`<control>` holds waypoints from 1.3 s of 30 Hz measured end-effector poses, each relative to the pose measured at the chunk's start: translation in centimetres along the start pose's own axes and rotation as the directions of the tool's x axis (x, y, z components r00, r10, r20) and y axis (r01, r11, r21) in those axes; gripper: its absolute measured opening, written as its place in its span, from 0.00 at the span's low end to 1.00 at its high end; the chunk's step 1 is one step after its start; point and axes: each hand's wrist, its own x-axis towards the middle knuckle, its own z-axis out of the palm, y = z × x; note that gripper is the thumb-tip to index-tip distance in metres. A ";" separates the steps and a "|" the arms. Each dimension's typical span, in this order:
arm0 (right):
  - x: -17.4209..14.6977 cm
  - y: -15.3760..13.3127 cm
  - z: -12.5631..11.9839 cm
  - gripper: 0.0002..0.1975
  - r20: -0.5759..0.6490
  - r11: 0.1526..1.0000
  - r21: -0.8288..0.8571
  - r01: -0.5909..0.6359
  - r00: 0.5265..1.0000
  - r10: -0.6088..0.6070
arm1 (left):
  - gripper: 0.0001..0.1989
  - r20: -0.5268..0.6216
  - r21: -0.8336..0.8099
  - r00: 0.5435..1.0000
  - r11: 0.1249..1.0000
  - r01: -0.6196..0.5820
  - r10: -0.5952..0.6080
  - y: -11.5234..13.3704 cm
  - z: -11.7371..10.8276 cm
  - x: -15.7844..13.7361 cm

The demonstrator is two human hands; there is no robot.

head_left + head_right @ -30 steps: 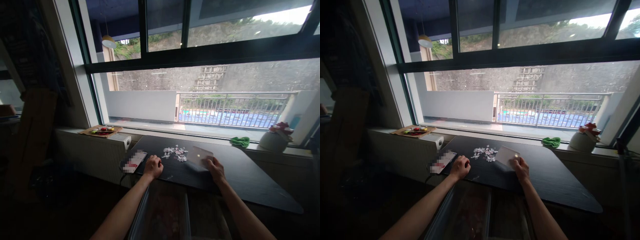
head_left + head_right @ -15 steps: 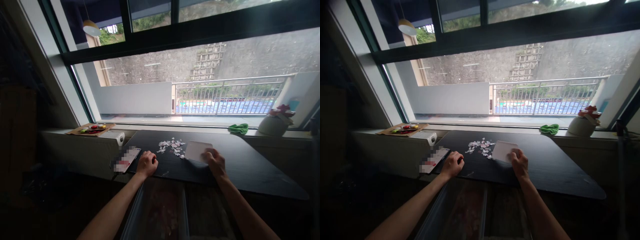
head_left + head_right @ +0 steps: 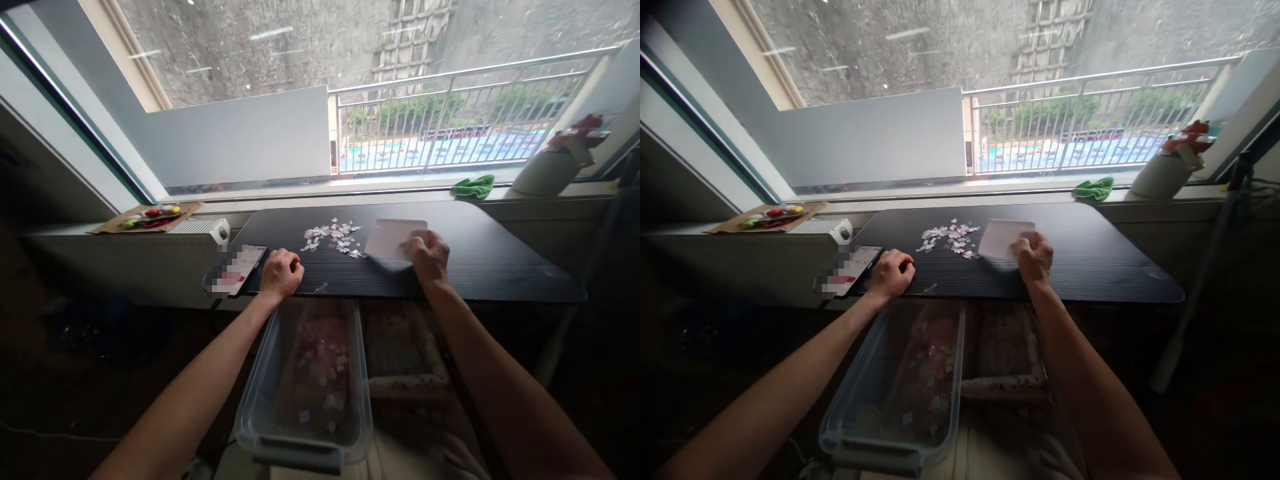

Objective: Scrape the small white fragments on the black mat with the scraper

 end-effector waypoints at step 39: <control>-6.1 -2.2 -2.8 0.16 0.392 0.998 -0.060 -0.005 0.920 0.028 | 0.06 0.002 -0.051 0.999 0.997 0.049 -0.049 0.6 0.0 -0.2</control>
